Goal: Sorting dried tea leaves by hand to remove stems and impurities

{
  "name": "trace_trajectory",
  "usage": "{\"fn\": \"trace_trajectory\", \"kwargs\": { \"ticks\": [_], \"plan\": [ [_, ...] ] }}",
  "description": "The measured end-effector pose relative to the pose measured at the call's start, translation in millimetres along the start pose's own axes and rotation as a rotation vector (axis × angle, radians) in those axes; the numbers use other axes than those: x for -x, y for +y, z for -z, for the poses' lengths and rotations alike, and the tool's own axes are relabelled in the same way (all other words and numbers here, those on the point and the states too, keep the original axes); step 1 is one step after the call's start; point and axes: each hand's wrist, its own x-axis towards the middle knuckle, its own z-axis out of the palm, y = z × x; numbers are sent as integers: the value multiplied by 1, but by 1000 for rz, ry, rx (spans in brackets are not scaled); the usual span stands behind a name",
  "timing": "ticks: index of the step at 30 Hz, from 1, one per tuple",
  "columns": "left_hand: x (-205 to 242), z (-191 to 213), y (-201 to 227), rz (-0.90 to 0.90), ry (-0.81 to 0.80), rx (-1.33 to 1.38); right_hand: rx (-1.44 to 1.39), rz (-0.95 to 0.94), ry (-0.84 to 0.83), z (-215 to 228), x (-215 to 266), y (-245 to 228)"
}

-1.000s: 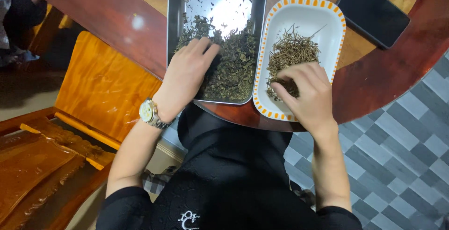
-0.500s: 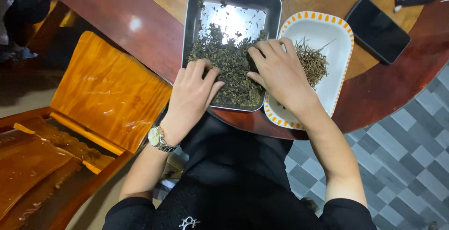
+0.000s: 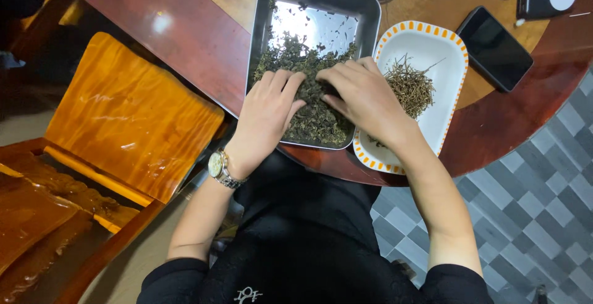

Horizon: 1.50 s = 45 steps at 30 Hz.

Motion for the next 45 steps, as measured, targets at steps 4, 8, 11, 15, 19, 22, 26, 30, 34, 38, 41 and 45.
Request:
{"fn": "trace_trajectory", "kwargs": {
  "ticks": [4,8,11,15,19,22,26,30,34,38,41,45],
  "plan": [
    [0,-4,-7,9,27,15,-31,43,35,-2,4,8],
    [4,5,-7,-3,80,71,92,85,140,-9,14,13],
    [11,15,-5,3,94,156,157,127,257,-19,21,1],
    [23,20,-8,35,47,149,103,223,258,-31,22,-29],
    [30,22,-8,64,41,174,183,333,328,-49,15,-36],
    [35,24,-7,60,36,169,220,366,352,-58,11,-37],
    [40,23,-8,61,25,161,257,346,355,-68,13,-31],
    [42,22,-5,64,24,158,266,338,374,-63,15,-32],
    [44,32,7,33,86,228,52,286,374,-47,23,-35],
    [45,26,17,2,144,341,-81,190,427,-36,31,-36],
    [39,19,25,-14,179,431,-125,123,457,-33,37,-41],
    [31,19,34,-24,248,536,-234,117,507,-33,41,-44]
  ]
}}
